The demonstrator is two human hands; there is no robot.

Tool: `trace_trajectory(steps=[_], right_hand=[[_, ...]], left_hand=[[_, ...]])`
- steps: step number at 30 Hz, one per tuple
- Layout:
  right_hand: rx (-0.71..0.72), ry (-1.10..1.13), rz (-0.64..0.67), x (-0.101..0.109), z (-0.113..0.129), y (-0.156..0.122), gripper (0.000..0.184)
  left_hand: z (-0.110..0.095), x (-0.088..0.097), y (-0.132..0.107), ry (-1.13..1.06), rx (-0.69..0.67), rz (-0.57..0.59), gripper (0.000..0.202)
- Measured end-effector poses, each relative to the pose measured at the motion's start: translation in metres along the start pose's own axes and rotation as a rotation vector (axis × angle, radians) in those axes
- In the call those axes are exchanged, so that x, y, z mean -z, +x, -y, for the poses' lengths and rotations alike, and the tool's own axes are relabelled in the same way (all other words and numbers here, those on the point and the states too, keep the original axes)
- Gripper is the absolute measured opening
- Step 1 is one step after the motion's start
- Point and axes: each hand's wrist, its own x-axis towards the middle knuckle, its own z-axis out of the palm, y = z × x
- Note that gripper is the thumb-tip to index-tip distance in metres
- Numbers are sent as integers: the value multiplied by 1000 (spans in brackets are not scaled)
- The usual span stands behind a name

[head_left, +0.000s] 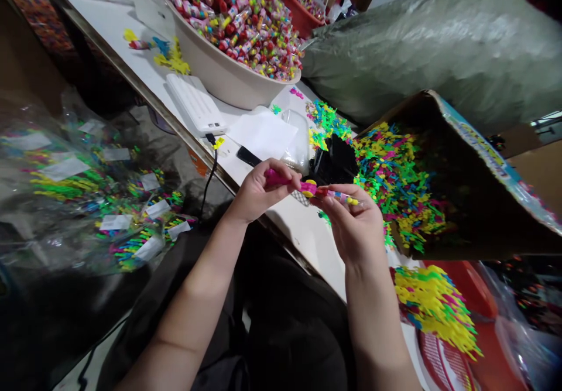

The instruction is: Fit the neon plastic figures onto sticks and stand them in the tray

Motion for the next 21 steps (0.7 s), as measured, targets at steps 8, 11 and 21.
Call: trace_trajectory(steps=[8,11,21], right_hand=[[7,-39,-33,-1,-1,1,24],[17,-48,-13,0,-3,2,24],[12,-58,3,1,-4,4,23]], left_hand=[[8,0,0,-32,66,-37,22],[12,1,0,-51,75,-31,21],[16,2,-1,-81,100,-68,25]])
